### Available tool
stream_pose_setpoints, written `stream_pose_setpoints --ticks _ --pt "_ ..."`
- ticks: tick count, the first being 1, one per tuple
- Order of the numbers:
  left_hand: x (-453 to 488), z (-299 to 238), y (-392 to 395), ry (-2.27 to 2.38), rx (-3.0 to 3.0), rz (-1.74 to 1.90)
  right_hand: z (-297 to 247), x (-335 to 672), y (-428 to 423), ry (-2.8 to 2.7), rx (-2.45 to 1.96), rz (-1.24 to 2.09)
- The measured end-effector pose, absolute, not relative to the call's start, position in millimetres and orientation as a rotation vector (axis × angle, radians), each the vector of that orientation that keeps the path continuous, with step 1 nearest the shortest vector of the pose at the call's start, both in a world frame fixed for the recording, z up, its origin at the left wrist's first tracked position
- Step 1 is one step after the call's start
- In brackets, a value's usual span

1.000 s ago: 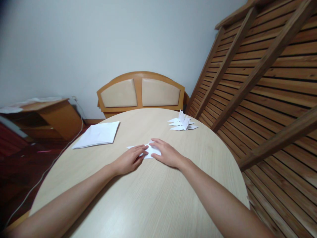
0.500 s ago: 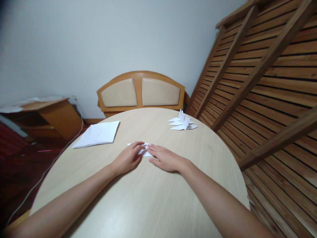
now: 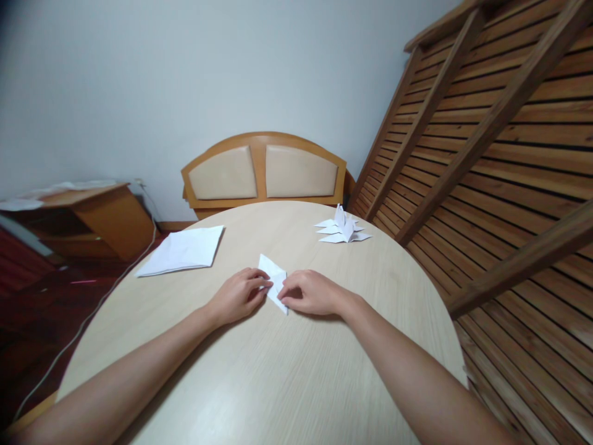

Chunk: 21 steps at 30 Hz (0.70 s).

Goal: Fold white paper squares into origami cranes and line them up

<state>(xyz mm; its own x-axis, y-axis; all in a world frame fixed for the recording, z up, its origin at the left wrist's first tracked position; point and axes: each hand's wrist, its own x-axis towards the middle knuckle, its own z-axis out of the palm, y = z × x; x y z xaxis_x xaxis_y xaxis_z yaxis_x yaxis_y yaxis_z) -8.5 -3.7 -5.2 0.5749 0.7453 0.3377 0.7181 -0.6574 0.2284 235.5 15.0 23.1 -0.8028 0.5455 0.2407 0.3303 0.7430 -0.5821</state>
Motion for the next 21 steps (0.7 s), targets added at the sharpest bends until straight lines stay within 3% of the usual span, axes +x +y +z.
stream_pose_setpoints --ticks 7,21 --pt "2.0 0.4 -12.9 1.253 2.631 0.672 14.2 230.9 15.9 -2.311 -0.891 0.711" --pt "6.0 1.8 -16.7 1.386 2.475 0.675 13.9 230.5 16.7 -2.388 -0.969 0.675"
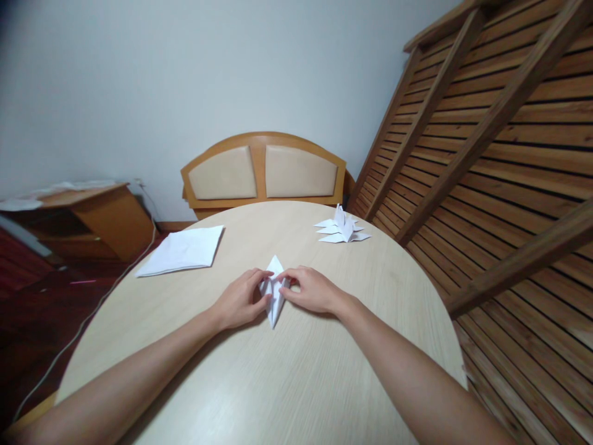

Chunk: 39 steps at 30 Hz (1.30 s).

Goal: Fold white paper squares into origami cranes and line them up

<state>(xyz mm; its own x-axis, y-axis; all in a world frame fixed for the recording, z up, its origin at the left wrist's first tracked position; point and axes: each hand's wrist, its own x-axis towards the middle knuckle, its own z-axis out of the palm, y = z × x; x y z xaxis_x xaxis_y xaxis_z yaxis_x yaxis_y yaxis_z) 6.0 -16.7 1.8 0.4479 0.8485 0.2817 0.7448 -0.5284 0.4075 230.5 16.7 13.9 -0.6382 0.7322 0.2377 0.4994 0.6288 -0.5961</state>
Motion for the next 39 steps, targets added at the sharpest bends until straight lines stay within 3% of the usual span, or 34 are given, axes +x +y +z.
stream_pose_setpoints --ticks 20,39 --pt "-14.6 10.4 -13.4 1.157 2.466 0.614 17.8 237.5 18.5 -2.397 -0.967 0.766" --pt "-15.3 7.9 -4.6 1.325 2.286 0.661 24.2 242.7 18.2 -2.489 -0.964 0.682"
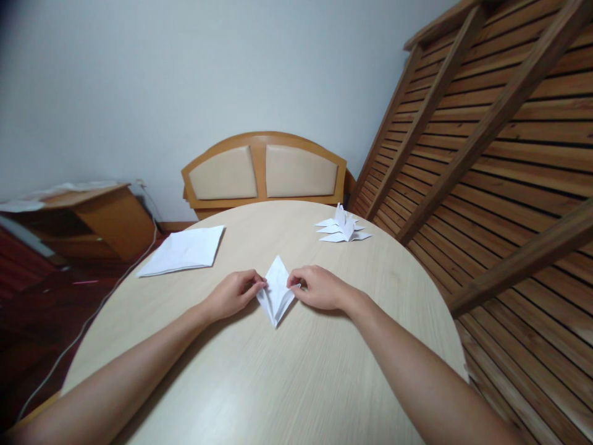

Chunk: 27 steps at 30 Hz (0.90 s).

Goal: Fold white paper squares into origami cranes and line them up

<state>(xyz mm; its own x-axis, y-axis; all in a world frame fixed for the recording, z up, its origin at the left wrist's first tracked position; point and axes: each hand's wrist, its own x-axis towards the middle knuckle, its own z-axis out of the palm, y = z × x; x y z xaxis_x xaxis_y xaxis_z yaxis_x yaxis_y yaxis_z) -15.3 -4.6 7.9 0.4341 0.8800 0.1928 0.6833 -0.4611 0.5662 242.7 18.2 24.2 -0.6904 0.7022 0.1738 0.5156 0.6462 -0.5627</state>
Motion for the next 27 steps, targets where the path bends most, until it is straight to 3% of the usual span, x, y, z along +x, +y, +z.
stream_pose_setpoints --ticks 15,27 --pt "-17.1 13.4 -12.5 1.221 2.359 0.701 19.5 247.5 21.5 -2.419 -1.103 0.581" --pt "5.7 6.4 -15.5 1.710 2.153 0.785 14.0 231.3 19.9 -2.290 -1.231 0.496"
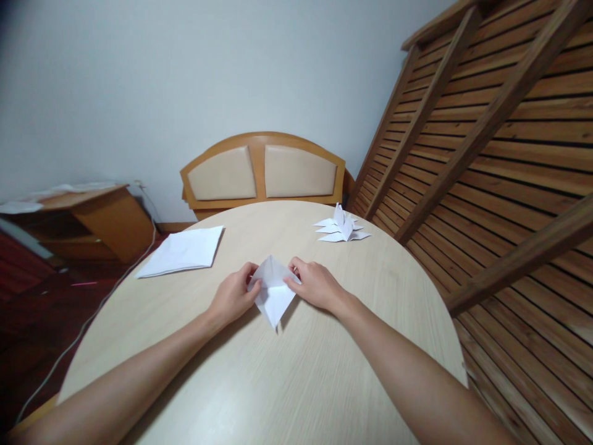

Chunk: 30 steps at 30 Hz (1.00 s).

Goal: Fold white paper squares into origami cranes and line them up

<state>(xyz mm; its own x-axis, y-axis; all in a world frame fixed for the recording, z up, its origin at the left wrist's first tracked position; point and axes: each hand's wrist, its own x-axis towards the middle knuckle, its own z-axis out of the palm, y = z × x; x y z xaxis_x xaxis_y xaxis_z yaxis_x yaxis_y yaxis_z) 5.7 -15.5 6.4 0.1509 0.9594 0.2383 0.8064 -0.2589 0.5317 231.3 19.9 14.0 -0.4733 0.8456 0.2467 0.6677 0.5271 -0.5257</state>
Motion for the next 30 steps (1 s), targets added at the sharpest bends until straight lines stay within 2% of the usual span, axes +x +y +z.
stream_pose_setpoints --ticks 12,21,30 --pt "7.4 9.6 -20.5 1.427 2.162 0.904 15.2 231.2 19.0 -2.227 -1.333 0.489" --pt "9.0 7.4 -16.9 1.396 2.091 0.900 11.9 232.4 23.2 -2.197 -1.158 0.656" --pt "6.3 -2.5 -12.1 1.406 2.045 0.947 15.2 228.2 19.7 -2.161 -1.181 0.613"
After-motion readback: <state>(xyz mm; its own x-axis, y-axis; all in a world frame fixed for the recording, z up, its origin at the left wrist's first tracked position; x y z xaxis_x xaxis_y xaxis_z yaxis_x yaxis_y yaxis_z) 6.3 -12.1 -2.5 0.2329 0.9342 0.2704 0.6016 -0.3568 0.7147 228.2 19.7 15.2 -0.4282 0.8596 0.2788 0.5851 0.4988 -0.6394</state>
